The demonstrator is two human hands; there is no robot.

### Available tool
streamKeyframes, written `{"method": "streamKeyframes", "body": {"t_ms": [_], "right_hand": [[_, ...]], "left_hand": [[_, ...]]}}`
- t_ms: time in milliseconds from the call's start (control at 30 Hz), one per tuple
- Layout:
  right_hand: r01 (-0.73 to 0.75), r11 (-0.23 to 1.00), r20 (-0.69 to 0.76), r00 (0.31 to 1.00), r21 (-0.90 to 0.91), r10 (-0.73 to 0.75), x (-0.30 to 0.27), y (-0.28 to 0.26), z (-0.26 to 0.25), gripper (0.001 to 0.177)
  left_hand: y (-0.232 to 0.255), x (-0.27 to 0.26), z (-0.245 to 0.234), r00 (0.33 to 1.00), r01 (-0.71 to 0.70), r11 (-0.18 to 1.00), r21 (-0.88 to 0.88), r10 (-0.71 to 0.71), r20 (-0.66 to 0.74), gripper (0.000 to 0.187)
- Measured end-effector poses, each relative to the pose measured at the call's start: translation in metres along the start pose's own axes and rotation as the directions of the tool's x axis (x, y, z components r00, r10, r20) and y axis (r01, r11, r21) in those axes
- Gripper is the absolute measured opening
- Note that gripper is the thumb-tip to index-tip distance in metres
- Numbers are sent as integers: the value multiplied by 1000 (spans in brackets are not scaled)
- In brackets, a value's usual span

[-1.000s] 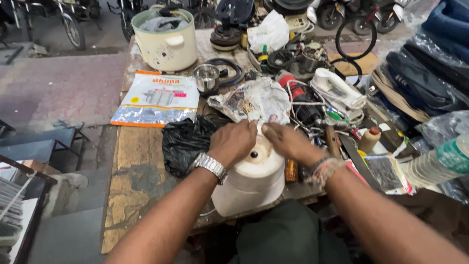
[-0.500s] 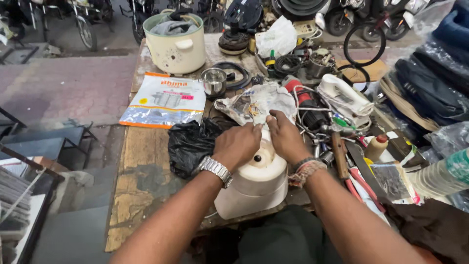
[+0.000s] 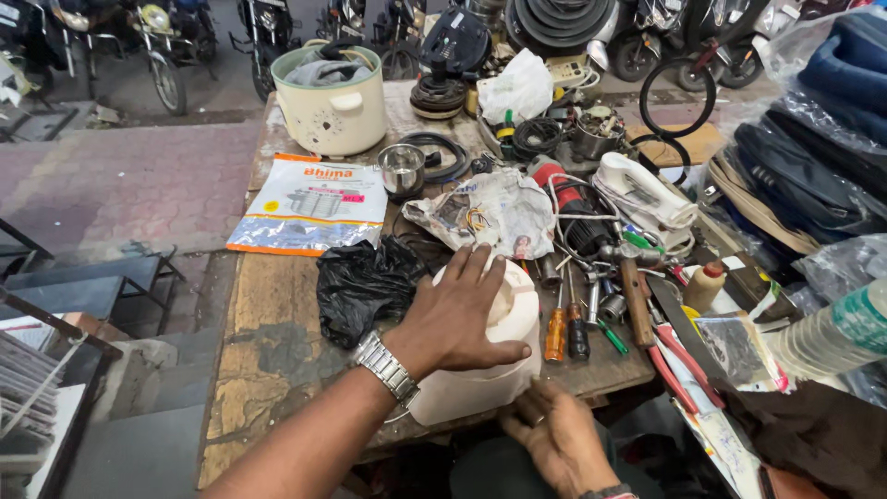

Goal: The person disassembles the outer casing of a white blender by removing screws with a screwdriver, lifting off the top plastic housing, and setting pieces aside on the workbench.

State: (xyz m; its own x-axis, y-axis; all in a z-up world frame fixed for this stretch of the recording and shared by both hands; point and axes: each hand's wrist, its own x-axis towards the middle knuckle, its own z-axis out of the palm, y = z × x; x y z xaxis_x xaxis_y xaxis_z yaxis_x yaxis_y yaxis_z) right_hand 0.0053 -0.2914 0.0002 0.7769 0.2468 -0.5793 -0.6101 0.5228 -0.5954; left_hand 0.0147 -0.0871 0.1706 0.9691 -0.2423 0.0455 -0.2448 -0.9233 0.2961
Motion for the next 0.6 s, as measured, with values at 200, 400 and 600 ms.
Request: {"method": "streamKeyframes", "body": {"t_ms": [200, 400, 600], "right_hand": [[-115, 993, -135, 985, -38, 109, -13, -6, 28, 68], [-100, 992, -147, 983, 75, 110, -16, -5, 29, 65], [10, 987, -122, 992, 158, 10, -12, 1, 26, 57]], "left_hand": [[5, 1, -1, 998, 59, 998, -25, -59, 1, 118], [7, 2, -6, 997, 76, 997, -23, -76, 9, 118], [-24, 37, -7, 998, 51, 998, -48, -49, 37, 116]]}}
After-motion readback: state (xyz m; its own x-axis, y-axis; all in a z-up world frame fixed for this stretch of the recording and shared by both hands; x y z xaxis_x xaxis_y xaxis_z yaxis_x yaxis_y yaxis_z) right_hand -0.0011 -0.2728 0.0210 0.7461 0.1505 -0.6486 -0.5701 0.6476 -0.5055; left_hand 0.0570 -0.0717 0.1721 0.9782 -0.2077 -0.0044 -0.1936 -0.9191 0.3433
